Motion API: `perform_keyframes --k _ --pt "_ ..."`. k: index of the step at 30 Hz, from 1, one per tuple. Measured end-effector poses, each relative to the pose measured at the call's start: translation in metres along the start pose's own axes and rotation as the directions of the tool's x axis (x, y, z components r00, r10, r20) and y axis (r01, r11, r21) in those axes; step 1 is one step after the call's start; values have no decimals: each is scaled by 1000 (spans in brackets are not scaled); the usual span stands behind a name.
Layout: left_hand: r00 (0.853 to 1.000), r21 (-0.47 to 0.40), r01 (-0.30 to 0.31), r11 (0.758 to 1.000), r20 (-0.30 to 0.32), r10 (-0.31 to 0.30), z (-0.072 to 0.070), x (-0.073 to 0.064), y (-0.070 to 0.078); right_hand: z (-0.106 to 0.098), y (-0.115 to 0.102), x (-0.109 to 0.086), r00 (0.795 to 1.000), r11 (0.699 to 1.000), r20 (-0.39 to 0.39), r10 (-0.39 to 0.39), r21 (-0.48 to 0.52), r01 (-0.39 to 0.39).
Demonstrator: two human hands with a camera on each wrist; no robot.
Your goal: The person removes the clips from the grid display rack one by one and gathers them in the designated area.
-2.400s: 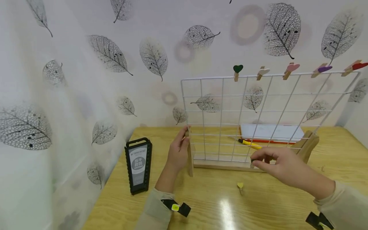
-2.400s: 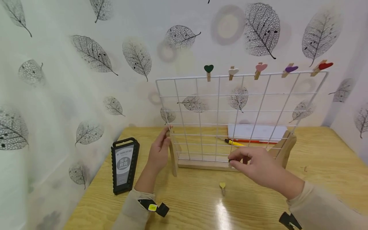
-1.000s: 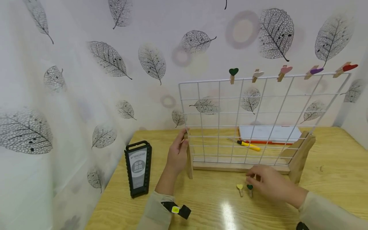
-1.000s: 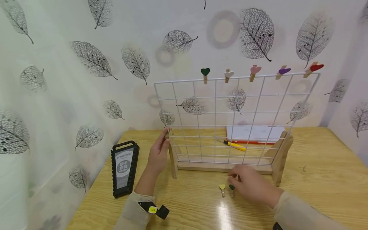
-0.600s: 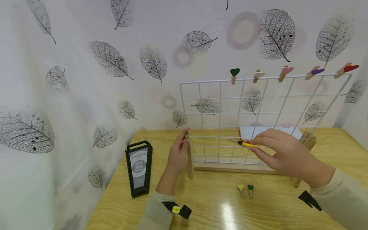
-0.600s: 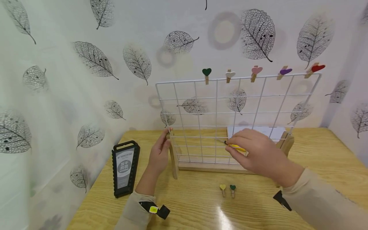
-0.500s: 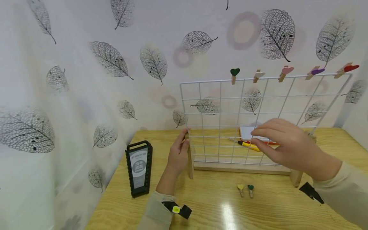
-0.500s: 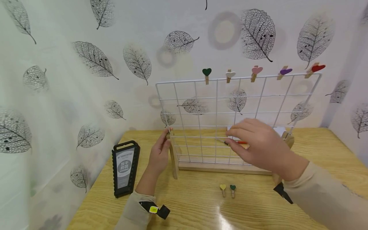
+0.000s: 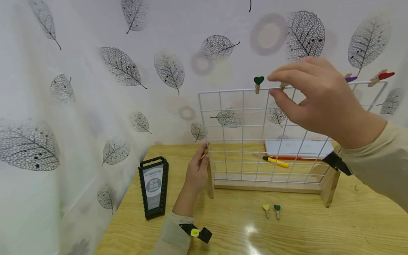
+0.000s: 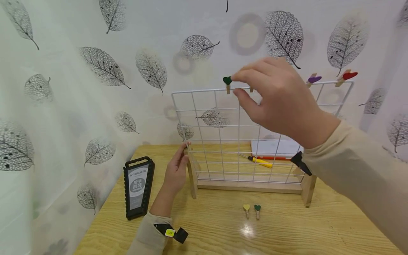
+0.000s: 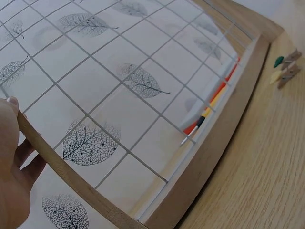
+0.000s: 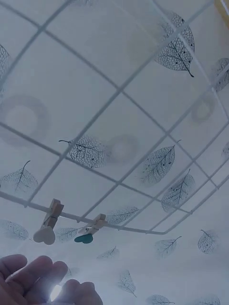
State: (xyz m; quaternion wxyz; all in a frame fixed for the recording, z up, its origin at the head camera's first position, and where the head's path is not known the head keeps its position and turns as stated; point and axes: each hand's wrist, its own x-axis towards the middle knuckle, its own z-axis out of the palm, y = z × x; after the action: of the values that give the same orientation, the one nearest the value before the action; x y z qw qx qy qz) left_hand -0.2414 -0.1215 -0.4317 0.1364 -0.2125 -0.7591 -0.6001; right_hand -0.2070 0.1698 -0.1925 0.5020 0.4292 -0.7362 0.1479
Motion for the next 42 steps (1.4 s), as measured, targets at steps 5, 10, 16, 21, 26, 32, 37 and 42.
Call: perform_keyframes --k 5,10,16,21,26,32,37,42 --pt "1000 -20 2 1000 8 -2 -1 0 1 2 3 22 976 996 201 87 -34 -82" --pt "1000 -31 -12 999 10 12 -1 1 1 7 3 28 939 980 279 200 -37 -198" --pt "1000 -24 -13 1000 9 14 0 1 1 10 5 28 919 958 272 287 -60 -282" --pt "1000 -19 -7 1000 11 8 0 0 0 11 4 29 878 932 316 358 -68 -356" --pt "1000 -25 -4 1000 16 4 -1 0 0 13 2 28 892 938 300 340 -44 -343" --pt "1000 -14 -11 1000 13 11 -1 2 0 13 2 25 936 966 245 252 -10 -258" --pt "1000 -20 -8 1000 9 8 -1 2 0 16 4 22 957 977 208 201 22 -210" --pt "1000 -26 1 1000 4 -1 -1 1 -1 17 5 16 967 982 181 179 28 -187"
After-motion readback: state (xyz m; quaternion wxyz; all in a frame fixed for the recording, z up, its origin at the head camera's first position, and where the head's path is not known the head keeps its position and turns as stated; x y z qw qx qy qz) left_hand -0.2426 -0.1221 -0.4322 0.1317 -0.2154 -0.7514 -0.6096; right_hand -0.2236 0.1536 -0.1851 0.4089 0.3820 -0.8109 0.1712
